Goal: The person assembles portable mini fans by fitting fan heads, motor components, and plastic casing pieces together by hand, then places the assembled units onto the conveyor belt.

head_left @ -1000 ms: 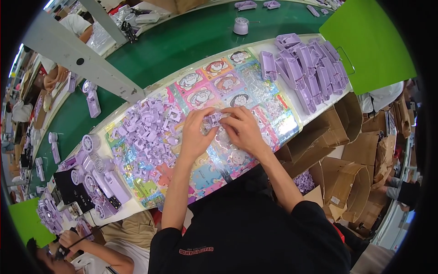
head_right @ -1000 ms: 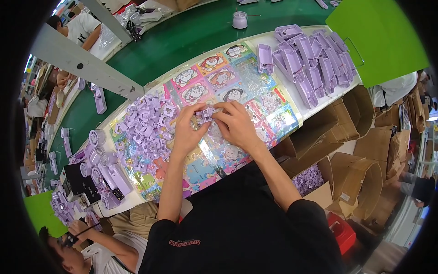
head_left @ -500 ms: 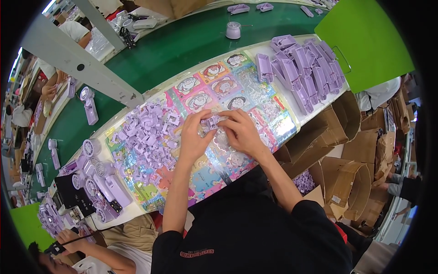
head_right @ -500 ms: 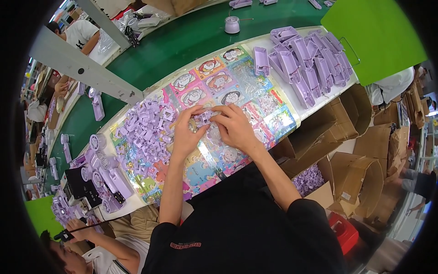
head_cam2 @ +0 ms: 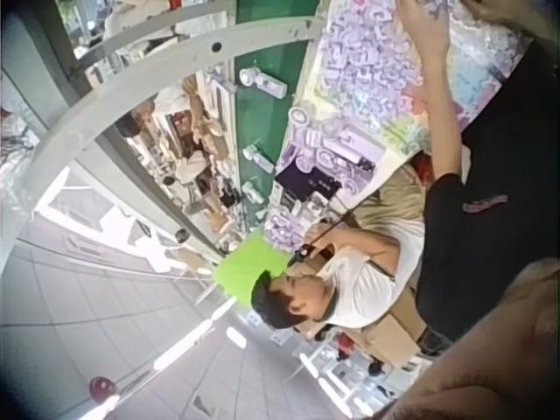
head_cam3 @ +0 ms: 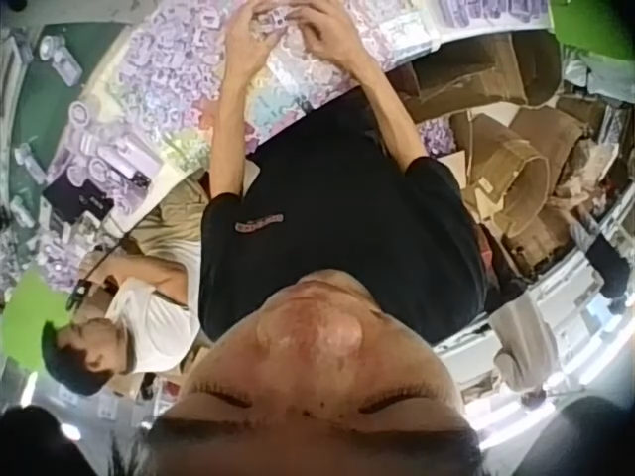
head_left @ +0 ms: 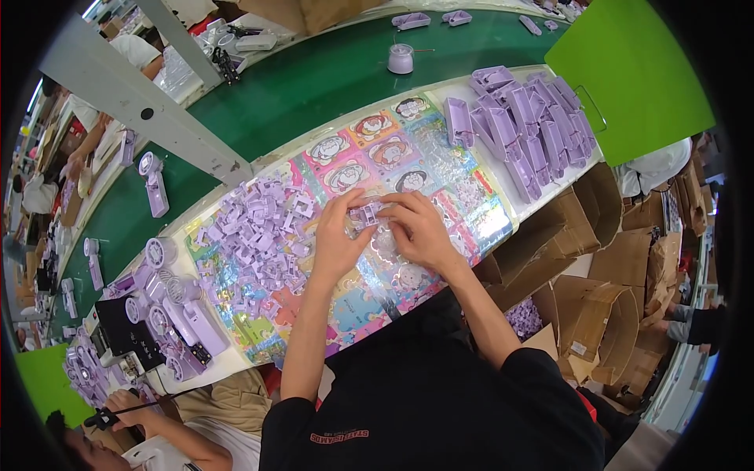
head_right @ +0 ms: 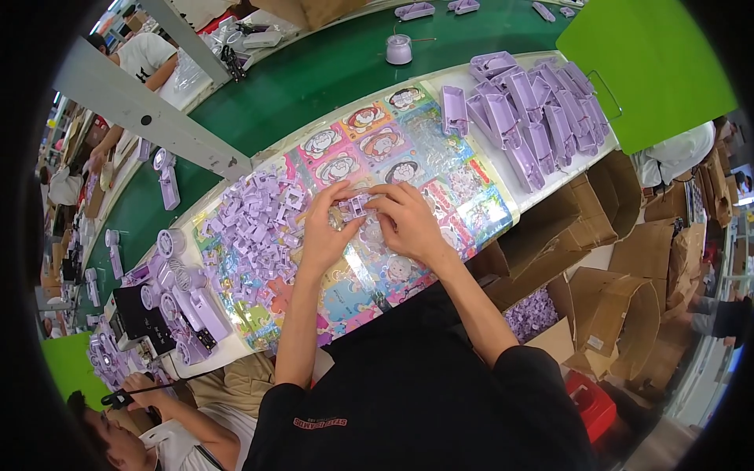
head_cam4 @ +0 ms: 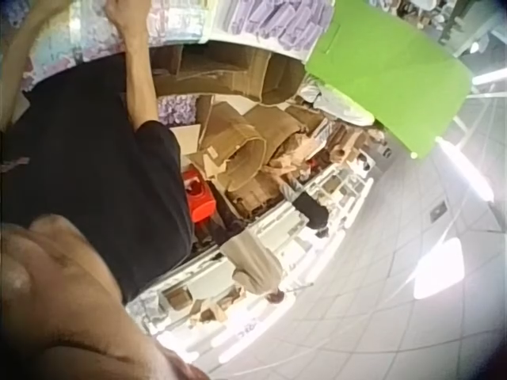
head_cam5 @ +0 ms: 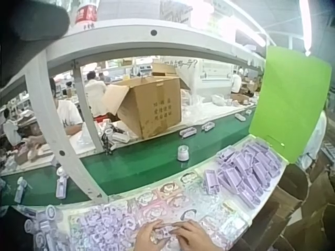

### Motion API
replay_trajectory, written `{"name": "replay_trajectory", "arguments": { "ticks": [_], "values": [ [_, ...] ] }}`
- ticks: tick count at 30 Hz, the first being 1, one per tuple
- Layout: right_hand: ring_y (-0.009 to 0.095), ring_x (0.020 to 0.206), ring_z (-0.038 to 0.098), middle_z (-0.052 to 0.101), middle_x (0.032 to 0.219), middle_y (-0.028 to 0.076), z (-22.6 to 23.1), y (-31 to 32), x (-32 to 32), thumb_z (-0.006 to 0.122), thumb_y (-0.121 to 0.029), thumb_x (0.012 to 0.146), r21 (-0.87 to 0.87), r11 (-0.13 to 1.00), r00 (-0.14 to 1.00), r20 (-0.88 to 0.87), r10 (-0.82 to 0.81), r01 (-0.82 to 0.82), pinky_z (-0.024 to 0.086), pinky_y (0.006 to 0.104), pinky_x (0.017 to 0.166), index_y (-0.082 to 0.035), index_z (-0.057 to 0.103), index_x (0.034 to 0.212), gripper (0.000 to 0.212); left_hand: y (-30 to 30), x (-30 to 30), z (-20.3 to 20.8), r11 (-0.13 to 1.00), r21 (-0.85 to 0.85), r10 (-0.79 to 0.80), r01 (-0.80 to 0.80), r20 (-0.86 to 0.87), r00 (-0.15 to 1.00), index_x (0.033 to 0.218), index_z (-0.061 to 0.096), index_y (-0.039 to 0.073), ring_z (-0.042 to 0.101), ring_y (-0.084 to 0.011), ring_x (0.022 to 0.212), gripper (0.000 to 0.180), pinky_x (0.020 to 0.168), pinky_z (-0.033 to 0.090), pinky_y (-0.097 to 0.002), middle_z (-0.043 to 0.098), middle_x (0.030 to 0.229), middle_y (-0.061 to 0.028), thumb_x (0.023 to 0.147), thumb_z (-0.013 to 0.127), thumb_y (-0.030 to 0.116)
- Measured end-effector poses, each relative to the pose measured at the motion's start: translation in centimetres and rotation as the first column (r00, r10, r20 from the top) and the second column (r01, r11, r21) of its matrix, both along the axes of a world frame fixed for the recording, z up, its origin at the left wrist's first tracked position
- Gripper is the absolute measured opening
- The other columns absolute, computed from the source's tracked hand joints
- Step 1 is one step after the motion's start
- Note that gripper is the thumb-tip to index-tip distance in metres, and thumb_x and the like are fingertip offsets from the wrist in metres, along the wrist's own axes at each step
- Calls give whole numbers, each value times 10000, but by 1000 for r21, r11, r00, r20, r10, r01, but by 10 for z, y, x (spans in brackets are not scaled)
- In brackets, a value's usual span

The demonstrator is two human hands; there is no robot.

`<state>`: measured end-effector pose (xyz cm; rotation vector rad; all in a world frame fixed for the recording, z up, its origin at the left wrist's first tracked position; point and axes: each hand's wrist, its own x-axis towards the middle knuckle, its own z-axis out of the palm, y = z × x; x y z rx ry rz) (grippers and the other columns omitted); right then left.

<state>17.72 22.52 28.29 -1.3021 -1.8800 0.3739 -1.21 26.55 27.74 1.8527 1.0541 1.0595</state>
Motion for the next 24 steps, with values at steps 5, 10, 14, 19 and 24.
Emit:
{"name": "replay_trajectory", "arguments": {
  "ticks": [5,10,14,19,24],
  "values": [
    [339,1090,602,640,1197,106,0,-1,-1,662,33,764,-6,1000,1000,-2,-5,5,497,426,928,-67,667,1109,359,0,0,-1,1000,20,2,-1,-12,1000,1321,572,62,629,-300,1098,661,972,482,-405,702,1133,-109,708,813,10],
    [355,1112,597,592,1205,150,-2,-4,-2,686,-21,791,-139,989,994,-80,-68,56,493,436,938,-54,629,1205,419,-1,0,0,1000,27,1,-1,-25,1000,1314,575,58,630,-303,1086,651,968,484,-406,702,1131,-110,709,812,12],
    [353,1104,598,601,1188,147,-1,-3,-4,694,-37,799,-145,986,993,-78,-94,82,495,431,934,-50,632,1209,415,-1,1,-2,999,44,0,1,-18,1000,1297,584,56,632,-307,1073,632,955,490,-405,698,1124,-113,710,814,11],
    [346,1081,604,620,1134,138,-3,-2,-1,701,-40,804,-48,996,997,3,-76,76,497,425,924,-49,645,1204,403,0,1,-3,998,62,-3,5,-26,1000,1286,589,54,632,-309,1062,621,947,493,-405,693,1114,-115,710,817,10],
    [328,1046,610,631,1094,116,-2,-1,-2,700,-19,795,-20,998,998,-7,-67,67,500,418,900,-59,673,1152,360,1,1,-4,997,74,-2,4,-22,1000,1280,591,54,626,-316,1067,624,943,491,-409,692,1114,-120,701,818,7]
  ]
}}
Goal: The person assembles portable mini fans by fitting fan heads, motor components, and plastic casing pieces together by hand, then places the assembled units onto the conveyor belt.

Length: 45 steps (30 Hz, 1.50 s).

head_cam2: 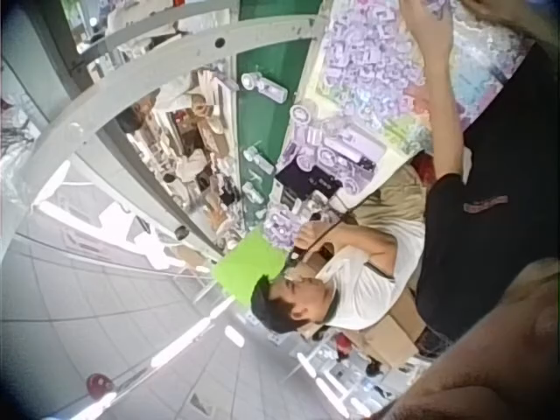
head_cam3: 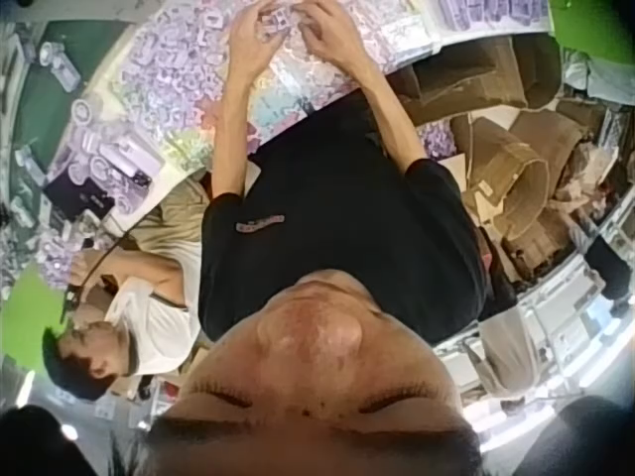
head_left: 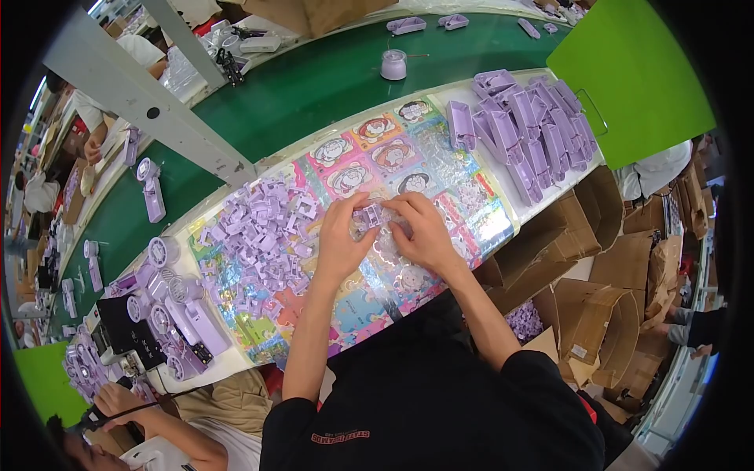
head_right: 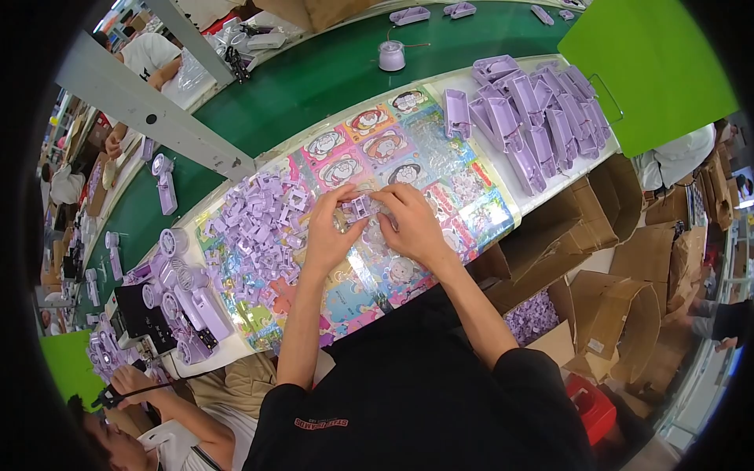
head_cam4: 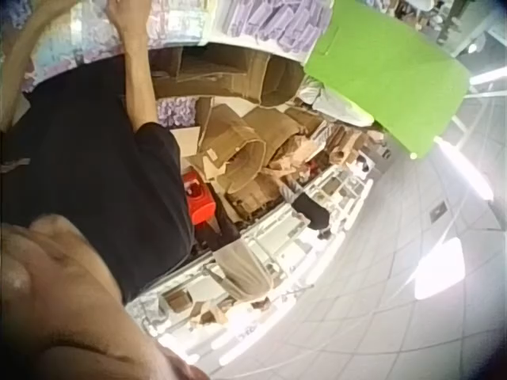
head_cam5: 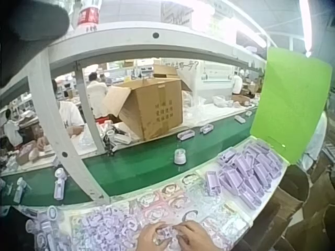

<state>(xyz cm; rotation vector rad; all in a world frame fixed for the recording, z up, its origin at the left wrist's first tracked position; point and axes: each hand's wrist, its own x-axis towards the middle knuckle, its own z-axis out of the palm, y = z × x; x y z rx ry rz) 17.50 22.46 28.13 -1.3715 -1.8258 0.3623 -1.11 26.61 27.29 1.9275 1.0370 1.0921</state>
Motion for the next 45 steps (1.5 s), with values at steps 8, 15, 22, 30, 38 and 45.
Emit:
{"name": "replay_trajectory", "arguments": {
  "ticks": [8,15,22,30,38,45],
  "values": [
    [273,917,627,645,1043,82,1,0,-1,689,31,783,28,999,999,-17,31,-31,508,394,826,-80,731,995,244,-1,-1,1,1000,6,-2,2,-13,1000,1260,595,52,624,-320,1067,609,940,491,-407,689,1115,-121,695,816,-1],
    [259,870,643,642,1068,98,-1,1,1,691,53,779,29,998,999,-9,47,-47,523,367,782,-77,743,1008,269,-1,-1,1,1000,22,-4,4,-13,1000,1250,602,44,623,-317,1071,594,941,490,-408,691,1122,-121,697,815,1],
    [257,857,639,643,1065,97,-2,0,1,696,50,784,26,999,999,-21,40,-39,521,366,776,-80,749,1000,258,-1,-1,3,1000,16,-6,6,-16,1000,1247,606,40,622,-316,1071,582,942,490,-408,694,1124,-122,704,812,7],
    [270,902,632,641,1067,101,0,0,1,691,42,782,30,998,999,6,47,-47,517,376,802,-75,739,1017,266,-1,-1,2,1000,11,-10,10,-11,1000,1246,607,37,622,-314,1068,578,938,491,-405,693,1122,-120,706,810,11],
    [335,1016,590,644,1243,118,10,-1,-14,667,-23,771,44,995,970,231,78,-90,481,420,904,-33,589,1281,517,-1,-1,4,1000,4,4,-4,-2,1000,1203,637,35,617,-318,1063,536,939,488,-406,687,1115,-117,695,803,3],
    [320,934,582,614,1125,144,11,-3,-13,673,6,780,68,998,980,198,3,-16,498,410,855,-31,596,1310,537,-3,-8,28,909,411,244,-70,-388,889,1146,674,60,571,-335,1145,406,950,479,-448,630,1194,-121,745,704,3]
  ]
}}
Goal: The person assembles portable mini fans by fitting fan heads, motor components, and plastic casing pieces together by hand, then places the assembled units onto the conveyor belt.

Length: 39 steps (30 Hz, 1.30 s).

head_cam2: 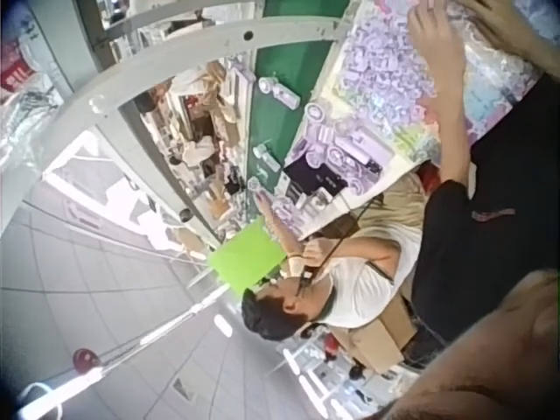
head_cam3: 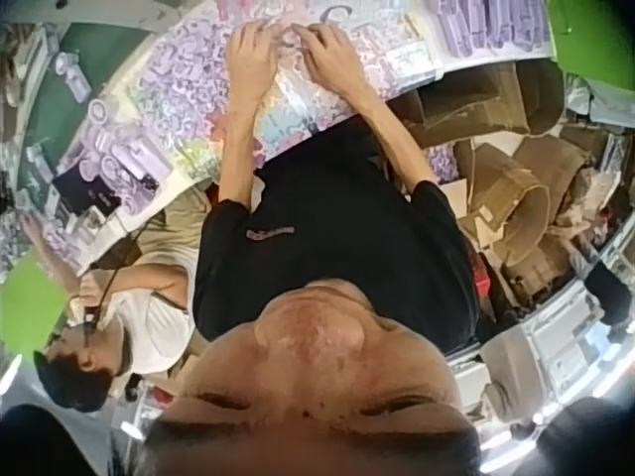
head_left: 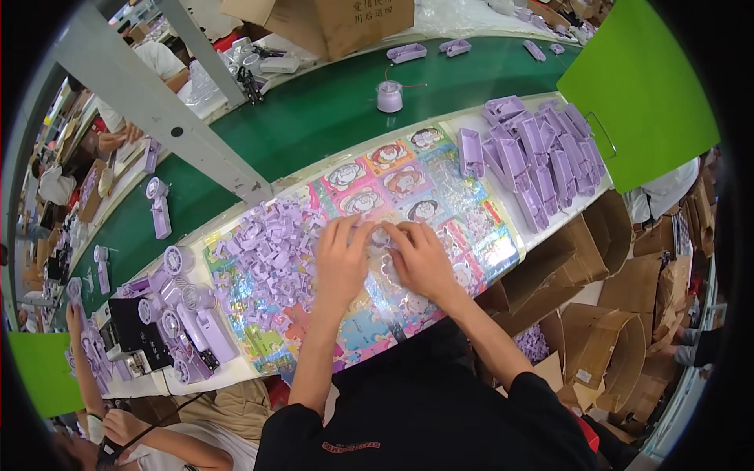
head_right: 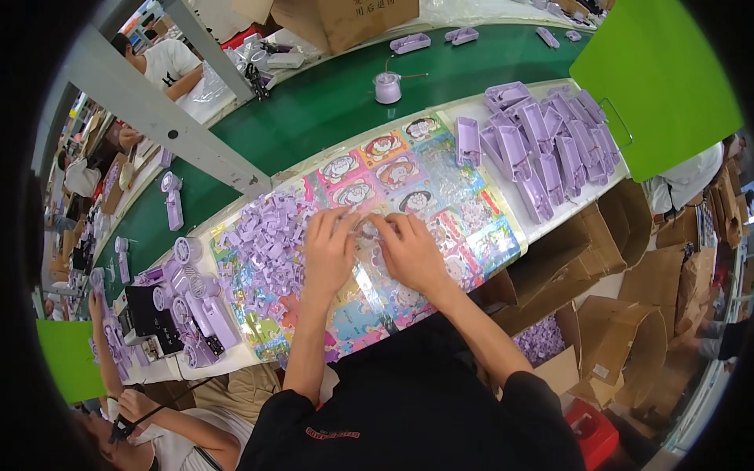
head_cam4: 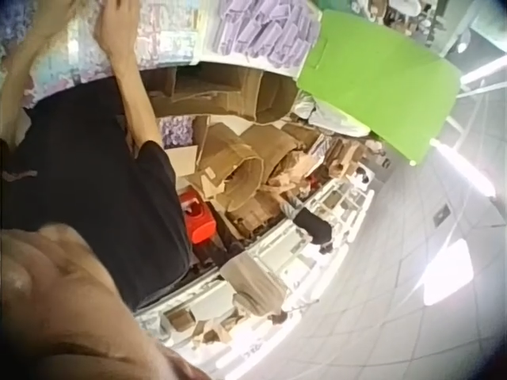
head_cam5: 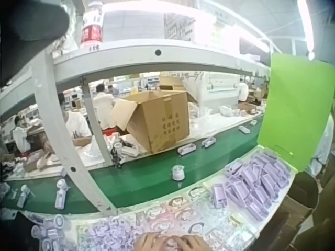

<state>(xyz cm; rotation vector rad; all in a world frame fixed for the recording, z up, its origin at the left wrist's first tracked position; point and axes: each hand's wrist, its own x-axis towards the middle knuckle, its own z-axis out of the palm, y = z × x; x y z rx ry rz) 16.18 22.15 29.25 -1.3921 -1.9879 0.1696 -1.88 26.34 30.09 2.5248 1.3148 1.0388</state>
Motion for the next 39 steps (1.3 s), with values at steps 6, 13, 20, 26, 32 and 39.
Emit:
{"name": "replay_trajectory", "arguments": {
  "ticks": [6,13,20,26,32,39],
  "values": [
    [325,954,585,588,1152,147,-2,2,5,630,46,714,40,998,997,60,44,-46,521,403,826,-128,676,1206,524,50,14,67,980,172,120,-95,-140,983,1086,699,53,545,-350,1182,350,1008,442,-465,613,1191,-134,745,646,-5],
    [325,992,591,594,1142,146,-9,3,8,677,-65,822,-17,999,997,-54,48,-49,526,407,859,-31,630,1128,311,195,100,66,995,-93,10,-29,-198,980,1307,568,107,581,-371,1113,519,944,499,-487,578,1250,-140,814,731,122],
    [318,979,601,634,1065,138,-15,9,9,620,72,751,50,999,992,-128,-11,17,519,386,846,-13,630,1080,340,258,146,-12,956,-245,70,-159,-338,939,1349,570,224,552,-515,1159,435,974,496,-554,378,1433,-212,925,668,202],
    [317,1016,604,634,1069,139,-22,12,9,650,29,760,134,976,980,-127,-154,171,507,414,867,-23,656,1052,296,218,126,9,741,-524,148,419,737,659,1290,584,104,552,-99,629,341,519,450,-260,648,906,-60,985,668,230],
    [403,1113,534,542,1242,207,-6,5,13,735,-30,740,98,884,884,-163,-439,457,438,497,963,-38,597,1211,491,106,91,23,696,-474,256,539,865,431,1362,503,108,534,-90,528,437,442,413,-239,649,991,-55,966,680,168],
    [347,957,570,633,964,135,-14,7,26,733,-50,814,1,906,900,-119,-419,423,478,436,841,-40,644,1147,345,53,68,-13,719,-441,176,538,863,473,1456,476,66,625,-80,893,628,584,521,-196,629,1179,-61,890,746,42]
  ]
}}
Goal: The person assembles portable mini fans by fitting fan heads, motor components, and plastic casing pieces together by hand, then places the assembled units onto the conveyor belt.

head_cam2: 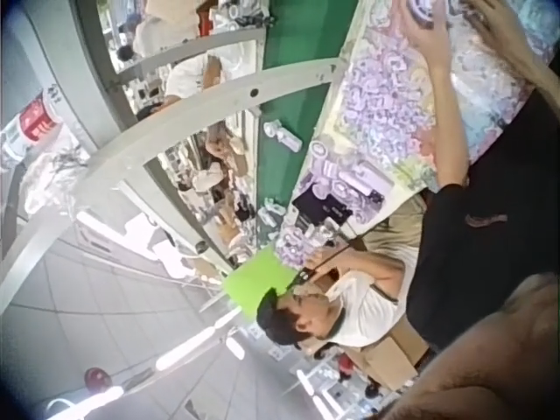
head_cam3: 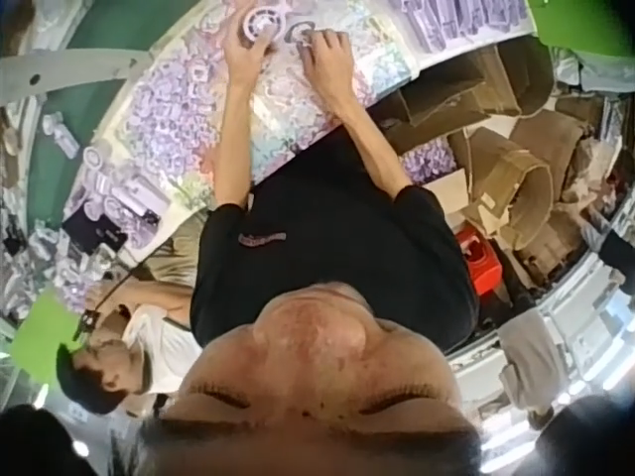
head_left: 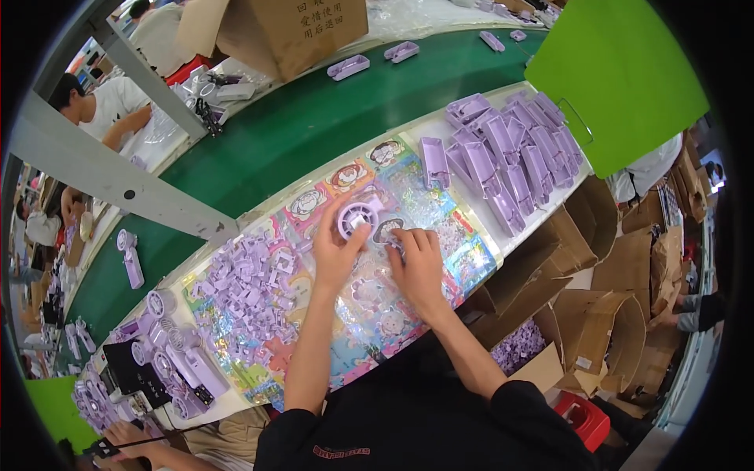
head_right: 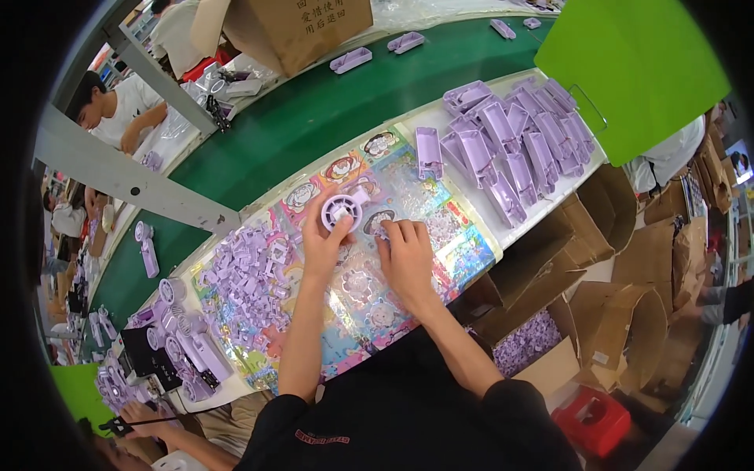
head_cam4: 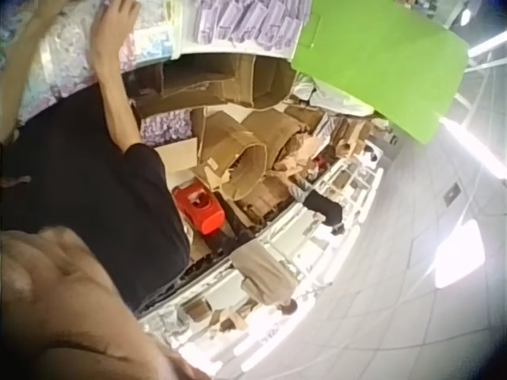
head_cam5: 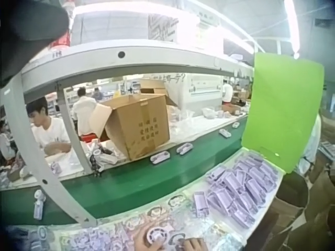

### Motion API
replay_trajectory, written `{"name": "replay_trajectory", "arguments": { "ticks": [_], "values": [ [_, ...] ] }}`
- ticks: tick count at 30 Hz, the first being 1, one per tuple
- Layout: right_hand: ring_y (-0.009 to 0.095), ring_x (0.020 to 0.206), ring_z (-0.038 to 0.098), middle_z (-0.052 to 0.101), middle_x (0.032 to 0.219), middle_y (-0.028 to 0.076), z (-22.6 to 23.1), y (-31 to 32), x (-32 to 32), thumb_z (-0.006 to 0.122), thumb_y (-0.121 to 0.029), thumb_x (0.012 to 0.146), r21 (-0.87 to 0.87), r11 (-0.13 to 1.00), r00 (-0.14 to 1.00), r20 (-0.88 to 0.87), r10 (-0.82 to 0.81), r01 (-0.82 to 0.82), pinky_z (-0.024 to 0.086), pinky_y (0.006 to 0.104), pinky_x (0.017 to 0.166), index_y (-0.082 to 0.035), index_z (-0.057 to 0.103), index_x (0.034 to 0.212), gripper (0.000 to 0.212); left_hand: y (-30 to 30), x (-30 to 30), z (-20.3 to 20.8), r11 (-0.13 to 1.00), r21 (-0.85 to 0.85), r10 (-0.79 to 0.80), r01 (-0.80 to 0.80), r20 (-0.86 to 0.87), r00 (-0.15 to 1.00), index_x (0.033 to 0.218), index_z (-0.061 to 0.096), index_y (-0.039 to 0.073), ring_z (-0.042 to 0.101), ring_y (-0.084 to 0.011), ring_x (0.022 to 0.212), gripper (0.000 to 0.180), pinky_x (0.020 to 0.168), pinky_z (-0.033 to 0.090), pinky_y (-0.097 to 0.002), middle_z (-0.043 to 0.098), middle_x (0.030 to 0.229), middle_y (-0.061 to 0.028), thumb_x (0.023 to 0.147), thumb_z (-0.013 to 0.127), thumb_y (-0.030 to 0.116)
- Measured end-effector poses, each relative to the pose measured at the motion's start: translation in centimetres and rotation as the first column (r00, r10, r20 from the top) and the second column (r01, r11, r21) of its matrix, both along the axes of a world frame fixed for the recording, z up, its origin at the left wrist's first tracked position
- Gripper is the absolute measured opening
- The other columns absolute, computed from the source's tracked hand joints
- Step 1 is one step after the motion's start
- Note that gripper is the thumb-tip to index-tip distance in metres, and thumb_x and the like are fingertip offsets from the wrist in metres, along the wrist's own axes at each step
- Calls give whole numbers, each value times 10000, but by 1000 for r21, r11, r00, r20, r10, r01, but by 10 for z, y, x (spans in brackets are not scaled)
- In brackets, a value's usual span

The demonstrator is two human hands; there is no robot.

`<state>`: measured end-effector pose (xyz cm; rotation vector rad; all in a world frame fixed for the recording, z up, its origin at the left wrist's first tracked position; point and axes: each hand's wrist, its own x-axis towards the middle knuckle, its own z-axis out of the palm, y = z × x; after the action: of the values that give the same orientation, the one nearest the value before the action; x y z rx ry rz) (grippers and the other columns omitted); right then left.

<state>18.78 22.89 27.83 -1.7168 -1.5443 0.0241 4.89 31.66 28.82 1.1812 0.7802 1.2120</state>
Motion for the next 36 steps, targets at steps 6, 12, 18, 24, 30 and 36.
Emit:
{"name": "replay_trajectory", "arguments": {
  "ticks": [6,12,18,24,30,36],
  "values": [
    [248,831,700,698,995,158,20,-15,39,669,-87,961,-30,997,906,-416,-81,76,556,350,743,-2,589,1309,367,0,-5,5,973,-183,-134,141,54,990,1371,554,44,620,-70,820,501,541,499,-192,654,1090,-43,901,729,54],
    [165,905,693,736,1022,146,52,-5,29,642,-89,984,-11,999,887,-459,-41,41,546,305,827,38,654,1241,287,-8,0,10,977,-8,-215,215,14,977,1357,567,34,640,-144,1053,509,887,530,-273,651,1178,-63,888,756,90],
    [172,901,679,712,1008,136,41,3,29,630,-91,982,-119,985,707,-707,4,-124,540,321,801,34,616,1206,256,-10,-2,2,932,50,-357,359,-51,933,1310,545,11,587,-163,1141,539,991,473,-312,601,1259,-77,836,780,117],
    [330,908,660,664,1045,192,46,-11,8,619,-63,962,-57,986,918,-378,122,-155,526,388,812,14,599,1192,243,-16,3,-6,892,-207,-426,402,-91,900,1130,628,12,606,-103,928,246,827,482,-258,664,1045,-48,913,686,113],
    [212,830,618,667,977,127,42,-13,19,651,-64,953,-73,976,863,-484,147,-207,511,337,793,20,615,1225,287,-18,11,-10,960,16,-277,279,-81,957,968,645,0,570,-80,853,108,780,446,-240,644,931,-11,950,651,106],
    [142,842,596,671,928,79,47,-7,20,683,-100,944,-77,963,793,-586,166,-259,503,315,789,18,644,1204,288,-15,5,-10,955,15,-296,296,77,952,904,628,-3,547,-81,828,78,782,427,-243,611,899,-10,937,640,67]
  ]
}}
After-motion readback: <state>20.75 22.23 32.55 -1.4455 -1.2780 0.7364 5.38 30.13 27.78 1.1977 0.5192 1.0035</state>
